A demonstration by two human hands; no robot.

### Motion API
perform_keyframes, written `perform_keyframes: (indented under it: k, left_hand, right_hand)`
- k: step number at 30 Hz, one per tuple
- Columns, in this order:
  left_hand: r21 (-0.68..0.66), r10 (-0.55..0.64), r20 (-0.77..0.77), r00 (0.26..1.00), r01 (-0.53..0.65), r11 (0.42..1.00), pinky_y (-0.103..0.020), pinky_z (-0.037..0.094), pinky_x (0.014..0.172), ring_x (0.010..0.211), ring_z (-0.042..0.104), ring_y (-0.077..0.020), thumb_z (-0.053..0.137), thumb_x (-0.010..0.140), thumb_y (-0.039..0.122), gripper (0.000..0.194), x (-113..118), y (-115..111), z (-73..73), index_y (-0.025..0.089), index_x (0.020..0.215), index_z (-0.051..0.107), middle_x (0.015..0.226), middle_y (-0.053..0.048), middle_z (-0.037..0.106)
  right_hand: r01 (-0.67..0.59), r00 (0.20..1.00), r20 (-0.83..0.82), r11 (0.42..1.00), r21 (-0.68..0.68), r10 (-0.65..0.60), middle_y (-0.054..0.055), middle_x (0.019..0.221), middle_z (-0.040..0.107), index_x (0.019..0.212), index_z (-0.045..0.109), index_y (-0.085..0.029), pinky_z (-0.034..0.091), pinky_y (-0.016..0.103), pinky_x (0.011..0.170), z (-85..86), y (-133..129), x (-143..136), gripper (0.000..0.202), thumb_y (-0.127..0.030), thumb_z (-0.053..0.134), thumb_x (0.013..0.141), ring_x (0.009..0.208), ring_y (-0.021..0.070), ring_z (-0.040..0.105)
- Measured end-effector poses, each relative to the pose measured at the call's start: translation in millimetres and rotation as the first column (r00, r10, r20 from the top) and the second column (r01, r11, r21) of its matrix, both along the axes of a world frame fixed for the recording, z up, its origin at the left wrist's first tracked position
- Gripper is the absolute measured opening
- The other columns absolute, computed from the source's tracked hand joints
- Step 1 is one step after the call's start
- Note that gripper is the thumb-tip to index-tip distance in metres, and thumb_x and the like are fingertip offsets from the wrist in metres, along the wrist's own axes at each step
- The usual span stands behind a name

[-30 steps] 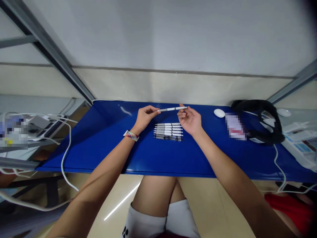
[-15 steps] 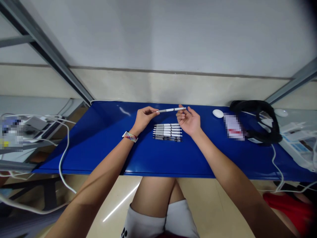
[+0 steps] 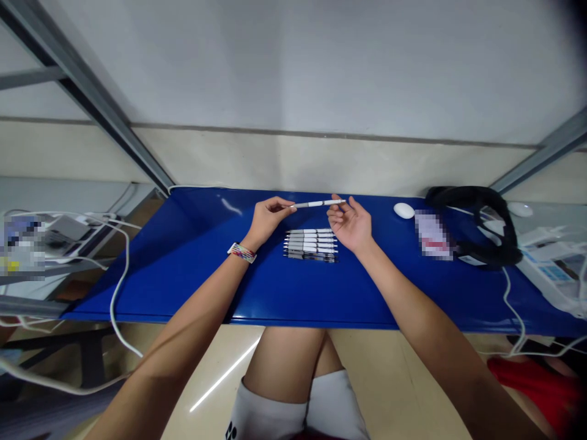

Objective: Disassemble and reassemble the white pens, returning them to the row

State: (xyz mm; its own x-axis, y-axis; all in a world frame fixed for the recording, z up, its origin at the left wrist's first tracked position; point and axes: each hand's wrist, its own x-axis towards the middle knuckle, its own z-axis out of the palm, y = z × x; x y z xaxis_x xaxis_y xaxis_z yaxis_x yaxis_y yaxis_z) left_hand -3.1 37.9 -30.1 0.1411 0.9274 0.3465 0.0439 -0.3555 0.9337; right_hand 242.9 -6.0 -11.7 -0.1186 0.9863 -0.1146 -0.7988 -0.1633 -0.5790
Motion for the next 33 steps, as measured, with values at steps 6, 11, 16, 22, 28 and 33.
perform_keyframes:
  k: [6, 11, 16, 22, 28, 33]
  left_hand:
    - [0.015, -0.006, 0.003, 1.000, 0.006, 1.000, -0.036, 0.058, 0.085, 0.083, 0.072, -0.0191, 0.092, 0.079, 0.042, 0.027, -0.6, -0.6, 0.0, 0.020, 0.092, 0.084, 0.091, -0.007, 0.082]
    - [0.008, -0.010, -0.003, 1.000, 0.010, 1.000, -0.038, 0.058, 0.086, 0.084, 0.072, -0.0196, 0.092, 0.079, 0.042, 0.027, 0.2, -2.1, 1.1, 0.020, 0.093, 0.084, 0.091, -0.006, 0.082]
    - [0.021, -0.010, -0.004, 1.000, 0.010, 1.000, -0.037, 0.059, 0.085, 0.083, 0.072, -0.0192, 0.092, 0.079, 0.041, 0.026, 0.6, -1.3, 1.0, 0.020, 0.093, 0.084, 0.091, -0.006, 0.082]
    - [0.019, -0.011, 0.004, 1.000, 0.011, 1.000, -0.036, 0.059, 0.087, 0.085, 0.073, -0.0192, 0.092, 0.080, 0.041, 0.027, -0.4, -0.2, 0.2, 0.019, 0.092, 0.084, 0.093, -0.007, 0.082]
    - [0.012, -0.011, 0.009, 1.000, 0.011, 1.000, -0.035, 0.058, 0.086, 0.084, 0.073, -0.0185, 0.093, 0.079, 0.040, 0.026, -0.6, -0.1, 0.6, 0.019, 0.092, 0.084, 0.092, -0.006, 0.082]
    - [0.012, -0.015, 0.012, 1.000, 0.015, 1.000, -0.035, 0.058, 0.086, 0.083, 0.072, -0.0185, 0.093, 0.079, 0.039, 0.025, -0.6, 0.5, -0.3, 0.019, 0.092, 0.084, 0.092, -0.006, 0.083]
  right_hand:
    - [-0.004, 1.000, -0.016, 1.000, 0.002, 0.004, 0.000, 0.074, 0.057, 0.103, 0.069, -0.020, 0.045, 0.023, 0.051, -0.7, 0.3, 0.3, 0.012, -0.020, 0.065, 0.093, 0.060, 0.0116, 0.048]
    - [0.000, 1.000, -0.021, 1.000, -0.009, 0.000, -0.001, 0.071, 0.054, 0.101, 0.069, -0.021, 0.044, 0.022, 0.049, -0.1, -0.4, 1.1, 0.013, -0.018, 0.065, 0.089, 0.058, 0.0118, 0.046]
    - [-0.014, 0.996, -0.089, 1.000, -0.016, 0.013, 0.002, 0.075, 0.058, 0.105, 0.070, -0.019, 0.047, 0.022, 0.050, 1.5, -1.9, 1.5, 0.016, -0.024, 0.059, 0.095, 0.062, 0.0125, 0.049]
    - [-0.010, 0.995, -0.104, 1.000, -0.030, 0.007, 0.001, 0.071, 0.054, 0.100, 0.069, -0.017, 0.044, 0.019, 0.050, 1.6, -1.1, -0.2, 0.012, -0.016, 0.060, 0.093, 0.059, 0.0103, 0.046]
    - [-0.003, 1.000, 0.003, 1.000, 0.005, 0.003, 0.000, 0.072, 0.055, 0.099, 0.069, -0.021, 0.045, 0.024, 0.051, 1.1, -0.6, -0.1, 0.009, -0.019, 0.067, 0.091, 0.060, 0.0124, 0.047]
    - [-0.007, 0.999, 0.054, 0.999, 0.035, 0.005, 0.002, 0.075, 0.057, 0.101, 0.072, -0.021, 0.047, 0.027, 0.055, 0.7, -0.5, 2.1, 0.016, -0.034, 0.066, 0.096, 0.064, 0.0140, 0.049]
